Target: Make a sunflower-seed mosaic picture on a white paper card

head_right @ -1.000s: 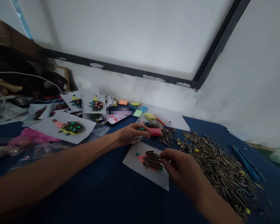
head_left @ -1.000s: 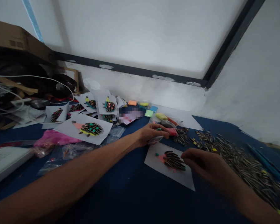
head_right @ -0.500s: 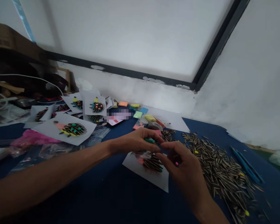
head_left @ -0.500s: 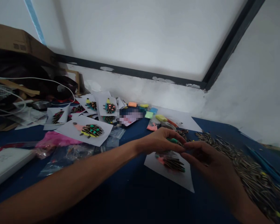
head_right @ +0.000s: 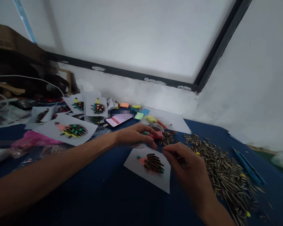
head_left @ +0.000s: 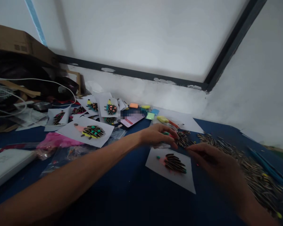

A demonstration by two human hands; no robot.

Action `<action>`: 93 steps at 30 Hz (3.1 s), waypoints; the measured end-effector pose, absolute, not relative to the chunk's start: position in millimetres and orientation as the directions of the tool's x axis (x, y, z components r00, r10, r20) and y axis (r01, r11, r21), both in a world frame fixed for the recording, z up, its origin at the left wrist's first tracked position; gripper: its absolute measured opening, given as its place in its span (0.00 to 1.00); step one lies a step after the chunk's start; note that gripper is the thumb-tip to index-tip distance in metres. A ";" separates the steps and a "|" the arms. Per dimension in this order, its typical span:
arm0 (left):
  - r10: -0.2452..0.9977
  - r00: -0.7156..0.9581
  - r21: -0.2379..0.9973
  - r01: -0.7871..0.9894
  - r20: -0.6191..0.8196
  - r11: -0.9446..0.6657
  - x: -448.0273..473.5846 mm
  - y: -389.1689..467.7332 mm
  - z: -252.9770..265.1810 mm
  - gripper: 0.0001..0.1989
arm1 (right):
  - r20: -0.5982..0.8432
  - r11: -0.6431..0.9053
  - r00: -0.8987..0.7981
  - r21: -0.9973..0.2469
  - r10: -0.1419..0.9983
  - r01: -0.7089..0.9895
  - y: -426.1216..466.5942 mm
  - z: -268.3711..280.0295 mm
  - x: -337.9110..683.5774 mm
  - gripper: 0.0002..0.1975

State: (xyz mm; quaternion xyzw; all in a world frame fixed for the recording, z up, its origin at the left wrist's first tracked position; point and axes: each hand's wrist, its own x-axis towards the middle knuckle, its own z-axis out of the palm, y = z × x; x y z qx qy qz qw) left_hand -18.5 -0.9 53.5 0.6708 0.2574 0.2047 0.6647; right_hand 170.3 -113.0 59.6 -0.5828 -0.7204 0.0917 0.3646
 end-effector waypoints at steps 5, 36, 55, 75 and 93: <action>0.743 0.652 0.988 0.125 -0.153 0.093 -24.5 18.9 33.0 0.08 | 0.310 0.254 -0.085 -0.559 0.947 0.789 -108.8 53.3 170.0 0.08; 0.747 0.648 0.982 0.184 -0.145 0.031 -22.2 18.9 21.5 0.10 | 0.348 0.357 -0.235 -0.345 0.908 0.868 -104.4 29.9 164.8 0.16; 0.741 0.663 0.989 0.149 -0.106 0.007 -21.8 25.0 14.8 0.09 | 0.370 0.394 -0.273 -0.305 0.888 0.867 -103.9 33.8 169.0 0.10; 0.746 0.654 0.983 0.181 -0.123 0.003 -22.8 24.6 14.3 0.12 | 0.395 0.403 -0.278 -0.283 0.876 0.870 -105.2 34.9 164.0 0.12; 0.734 0.669 0.977 0.208 -0.112 -0.041 -23.9 26.4 12.6 0.15 | 0.385 0.404 -0.290 -0.258 0.876 0.877 -103.9 33.6 167.7 0.12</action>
